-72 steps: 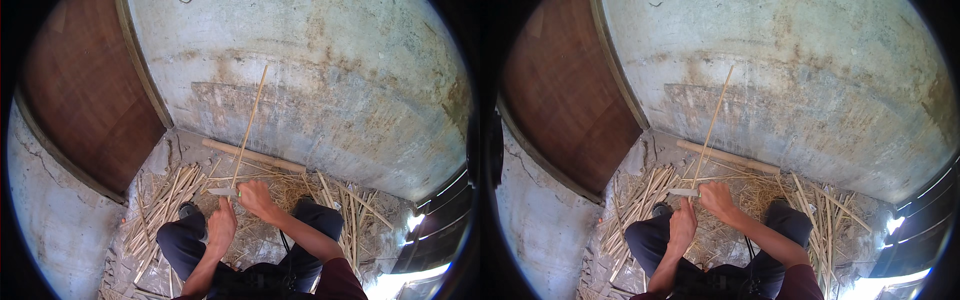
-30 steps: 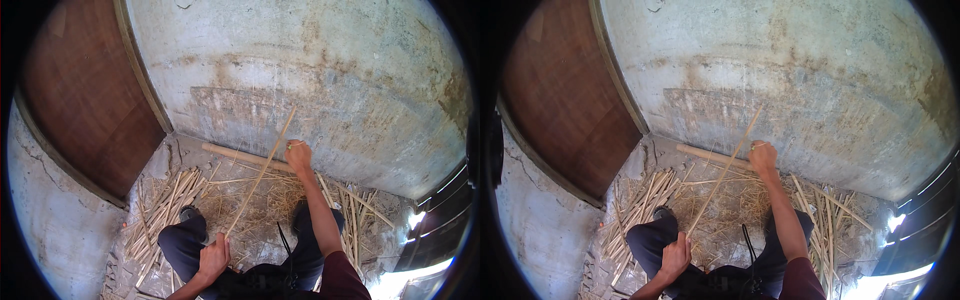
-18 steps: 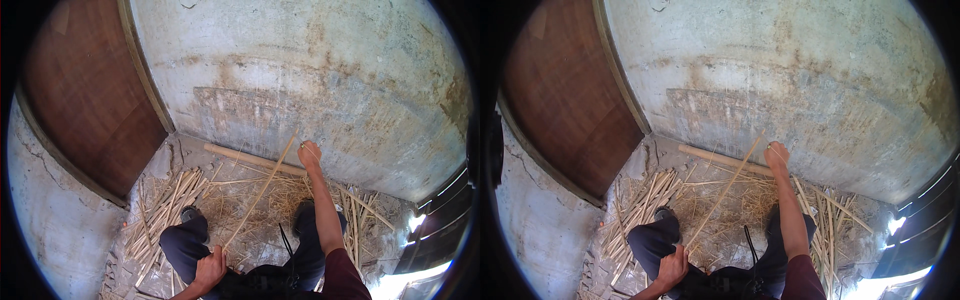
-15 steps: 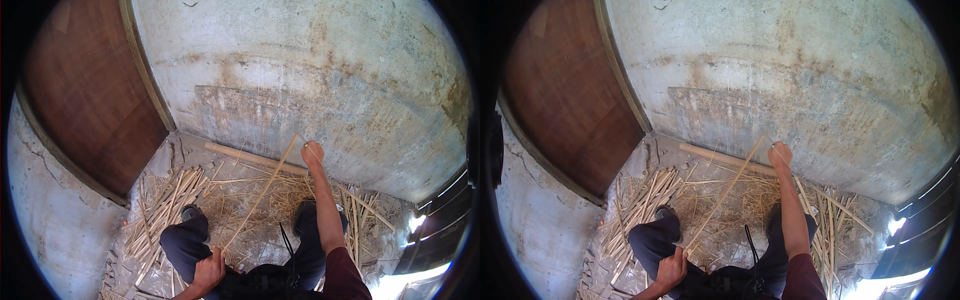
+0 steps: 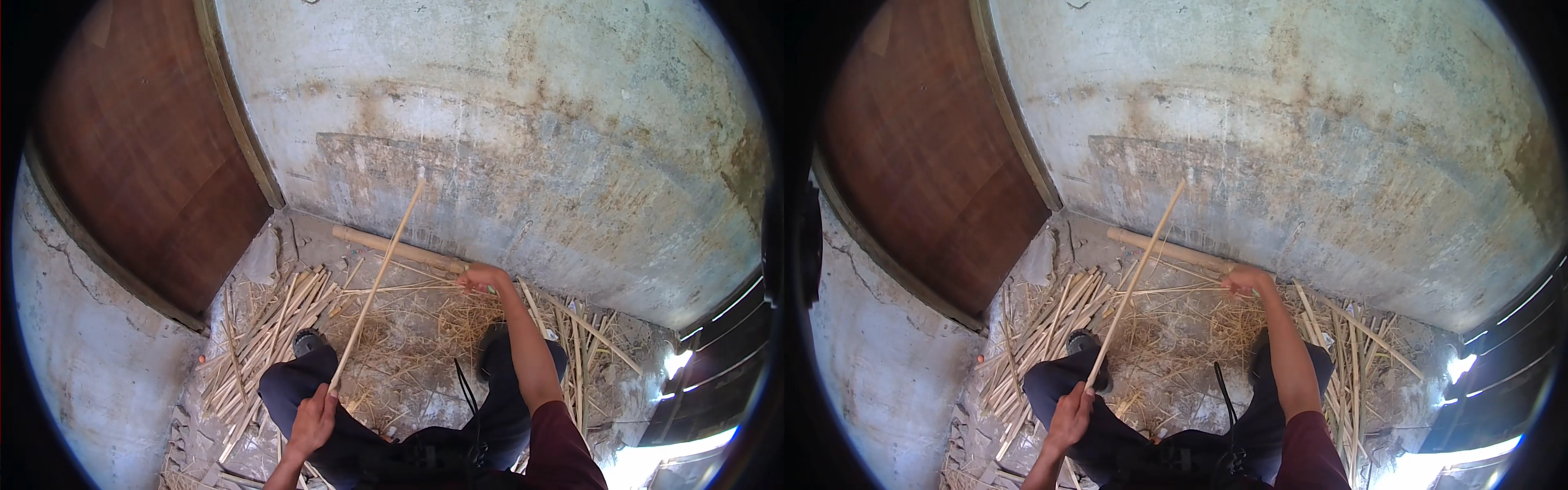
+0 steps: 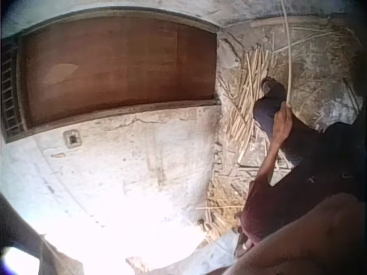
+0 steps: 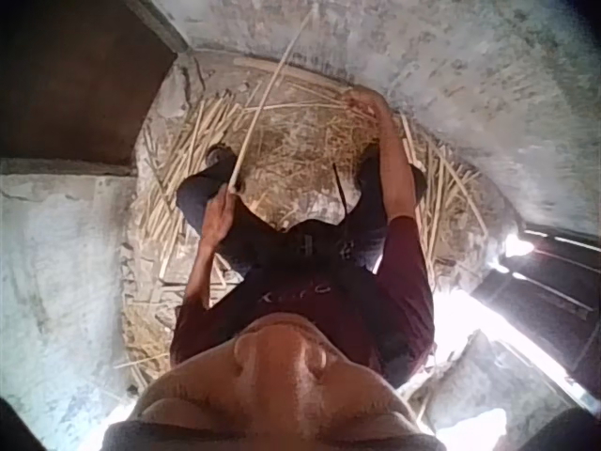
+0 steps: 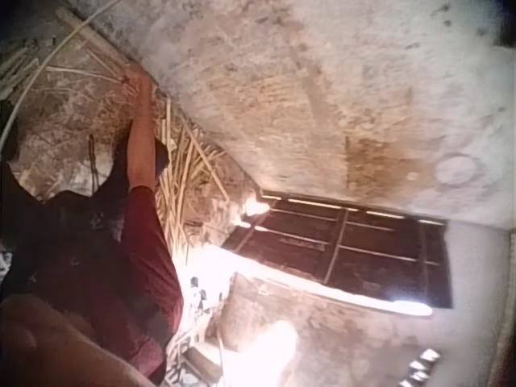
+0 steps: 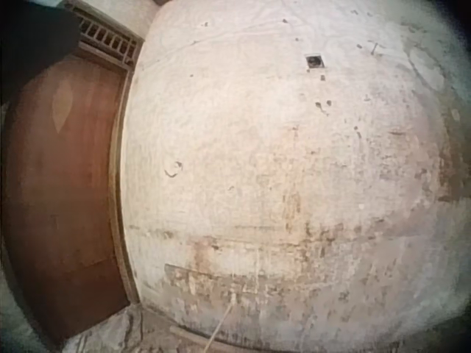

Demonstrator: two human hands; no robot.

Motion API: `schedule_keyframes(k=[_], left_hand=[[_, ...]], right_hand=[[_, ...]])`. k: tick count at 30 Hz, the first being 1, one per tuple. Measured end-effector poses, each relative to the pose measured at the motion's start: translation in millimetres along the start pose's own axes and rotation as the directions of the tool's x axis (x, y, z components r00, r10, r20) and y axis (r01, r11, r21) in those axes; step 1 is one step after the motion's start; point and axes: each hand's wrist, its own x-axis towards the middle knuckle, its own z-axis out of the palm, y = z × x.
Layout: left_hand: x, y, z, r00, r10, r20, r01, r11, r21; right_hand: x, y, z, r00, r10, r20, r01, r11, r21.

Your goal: The person is sitting on the floor and stripping thin layers of wood from a long bamboo pole using a small knife.

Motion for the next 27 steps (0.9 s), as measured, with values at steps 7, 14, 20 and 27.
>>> schedule_keyframes(k=[7, 14, 20, 27], left_hand=[[17.4, 9.5, -18.4, 0.973, -0.108, 0.202, 0.200, 0.830, -0.521], [28.8, 29.7, -33.8, 0.998, 0.057, -0.039, -0.068, 0.907, -0.416], [47.2, 29.2, -55.9, 0.952, 0.169, -0.255, -0.215, 0.963, -0.164], [81.2, 72.3, -82.2, 0.855, 0.480, -0.198, -0.488, 0.873, 0.010]], right_hand=[[-67.6, -57.2, -13.8, 0.905, -0.244, -0.348, 0.359, 0.877, 0.320], [-99.4, -67.0, 9.5, 0.763, -0.556, -0.330, 0.569, 0.820, -0.067], [-200.2, -121.5, 41.9, 0.783, -0.568, -0.253, 0.576, 0.816, -0.048], [-257.4, -129.3, 77.1, 0.518, -0.725, -0.454, 0.832, 0.550, 0.072]])
